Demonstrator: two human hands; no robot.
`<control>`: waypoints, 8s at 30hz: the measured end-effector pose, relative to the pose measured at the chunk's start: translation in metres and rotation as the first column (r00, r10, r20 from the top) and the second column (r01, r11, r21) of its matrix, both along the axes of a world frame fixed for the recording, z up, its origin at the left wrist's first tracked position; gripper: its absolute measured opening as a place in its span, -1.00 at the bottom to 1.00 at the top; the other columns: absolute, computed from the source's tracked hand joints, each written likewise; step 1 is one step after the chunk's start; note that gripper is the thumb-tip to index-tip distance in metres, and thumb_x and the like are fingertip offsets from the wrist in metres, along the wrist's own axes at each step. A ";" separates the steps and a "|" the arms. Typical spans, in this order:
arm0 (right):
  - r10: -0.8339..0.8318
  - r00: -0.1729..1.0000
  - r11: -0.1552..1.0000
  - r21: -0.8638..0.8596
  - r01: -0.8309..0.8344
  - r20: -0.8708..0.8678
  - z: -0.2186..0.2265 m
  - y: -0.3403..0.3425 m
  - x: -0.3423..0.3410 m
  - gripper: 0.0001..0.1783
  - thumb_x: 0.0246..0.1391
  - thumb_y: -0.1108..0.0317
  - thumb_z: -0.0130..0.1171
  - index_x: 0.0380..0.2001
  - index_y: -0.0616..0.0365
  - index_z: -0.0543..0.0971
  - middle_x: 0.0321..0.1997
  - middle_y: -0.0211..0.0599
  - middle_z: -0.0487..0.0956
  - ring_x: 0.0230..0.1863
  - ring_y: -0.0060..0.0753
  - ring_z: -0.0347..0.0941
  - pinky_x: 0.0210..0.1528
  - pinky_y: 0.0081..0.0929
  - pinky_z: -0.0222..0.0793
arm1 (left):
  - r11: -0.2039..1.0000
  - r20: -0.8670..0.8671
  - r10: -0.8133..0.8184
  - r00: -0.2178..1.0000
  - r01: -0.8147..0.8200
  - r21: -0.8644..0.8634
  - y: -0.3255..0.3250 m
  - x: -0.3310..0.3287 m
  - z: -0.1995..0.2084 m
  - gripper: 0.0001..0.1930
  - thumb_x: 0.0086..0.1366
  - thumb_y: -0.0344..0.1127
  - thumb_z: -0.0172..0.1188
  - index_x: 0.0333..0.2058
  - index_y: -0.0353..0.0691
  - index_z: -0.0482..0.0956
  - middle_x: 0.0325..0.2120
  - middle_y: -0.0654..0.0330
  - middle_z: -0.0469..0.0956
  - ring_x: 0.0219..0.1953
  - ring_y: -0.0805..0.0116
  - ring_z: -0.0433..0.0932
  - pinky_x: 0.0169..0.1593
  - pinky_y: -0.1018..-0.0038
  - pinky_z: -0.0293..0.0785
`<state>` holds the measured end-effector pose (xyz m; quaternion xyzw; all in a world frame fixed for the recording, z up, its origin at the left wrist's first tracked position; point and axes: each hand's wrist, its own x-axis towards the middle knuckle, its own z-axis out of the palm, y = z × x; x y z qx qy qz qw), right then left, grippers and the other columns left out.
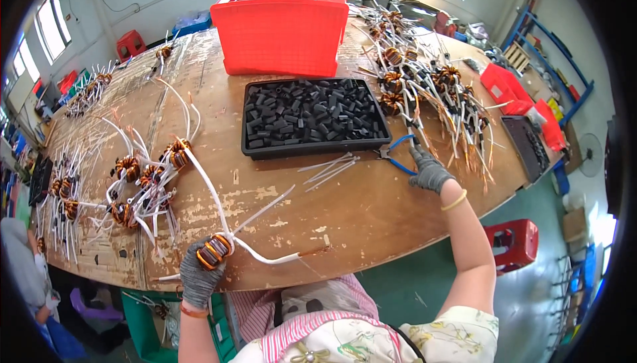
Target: The person gathers zip tie scraps on the table by hand and sweeps them into a blue bin. They then retrieve wire coil assemblies from a crate and trim them using wire cutters.
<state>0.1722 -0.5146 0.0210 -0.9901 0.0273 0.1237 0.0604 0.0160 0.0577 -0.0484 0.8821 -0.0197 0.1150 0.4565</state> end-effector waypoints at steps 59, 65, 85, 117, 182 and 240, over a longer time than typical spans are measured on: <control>0.376 0.918 0.023 0.989 -0.146 0.127 -0.057 0.312 -0.096 -0.46 0.10 0.47 0.13 0.19 0.15 0.37 -0.17 -0.05 0.55 -0.20 -0.19 0.51 -0.10 -0.40 0.41 | 0.961 -0.001 0.249 0.968 -0.247 -0.126 -0.004 0.004 0.006 -0.55 -0.05 -0.21 0.47 -0.21 -0.22 0.50 -0.35 0.16 0.60 -0.32 0.31 0.60 -0.19 0.43 0.53; 0.586 0.808 0.551 0.700 -0.453 0.062 -0.035 0.308 -0.063 -0.49 0.14 0.24 0.02 0.17 0.10 0.37 -0.02 0.07 0.53 -0.04 0.13 0.48 -0.01 -0.15 0.38 | 0.960 0.004 0.260 0.966 -0.258 -0.104 -0.002 0.004 0.007 -0.55 -0.05 -0.19 0.47 -0.22 -0.22 0.51 -0.36 0.15 0.60 -0.33 0.29 0.61 -0.20 0.43 0.53; 0.639 0.759 0.490 0.827 -0.275 -0.126 -0.054 0.344 -0.035 -0.46 0.14 0.15 0.06 0.17 0.09 0.38 -0.10 -0.01 0.58 -0.12 -0.11 0.51 -0.03 -0.33 0.38 | 0.955 0.009 0.272 0.962 -0.268 -0.124 -0.008 0.004 0.008 -0.57 -0.03 -0.21 0.47 -0.21 -0.23 0.51 -0.36 0.15 0.60 -0.34 0.29 0.60 -0.20 0.42 0.52; 0.490 0.784 0.009 0.901 0.433 -0.381 -0.052 0.353 -0.074 -0.80 0.14 0.30 0.19 -0.27 0.18 0.46 -0.55 -0.35 0.49 -0.61 -0.48 0.43 -0.57 -0.50 0.41 | 0.957 0.214 0.079 0.974 -0.134 0.257 -0.041 -0.081 0.040 -0.40 0.08 -0.10 0.38 0.04 -0.18 0.36 -0.10 0.09 0.50 -0.11 0.15 0.53 -0.05 0.30 0.48; 0.523 0.838 -0.482 0.756 0.443 -0.158 -0.024 0.394 -0.031 -0.75 0.12 0.33 0.24 -0.14 0.13 0.51 -0.19 -0.33 0.58 -0.16 -0.37 0.53 -0.11 -0.46 0.49 | 0.888 -0.061 0.229 0.971 -0.183 0.421 -0.002 -0.025 0.058 -0.38 -0.14 -0.23 0.47 -0.04 -0.21 0.48 -0.18 0.01 0.52 -0.10 0.02 0.51 0.02 0.24 0.44; 0.942 0.288 0.308 -0.104 -0.946 0.175 0.013 0.365 -0.019 -0.59 0.10 0.08 0.09 0.00 -0.04 0.51 -0.18 -0.23 0.55 -0.08 -0.20 0.49 -0.07 -0.13 0.35 | 0.934 0.022 0.111 0.994 -0.112 0.338 0.000 -0.030 0.071 -0.45 -0.10 -0.24 0.45 -0.07 -0.22 0.54 -0.17 0.01 0.55 -0.09 0.02 0.52 0.00 0.25 0.45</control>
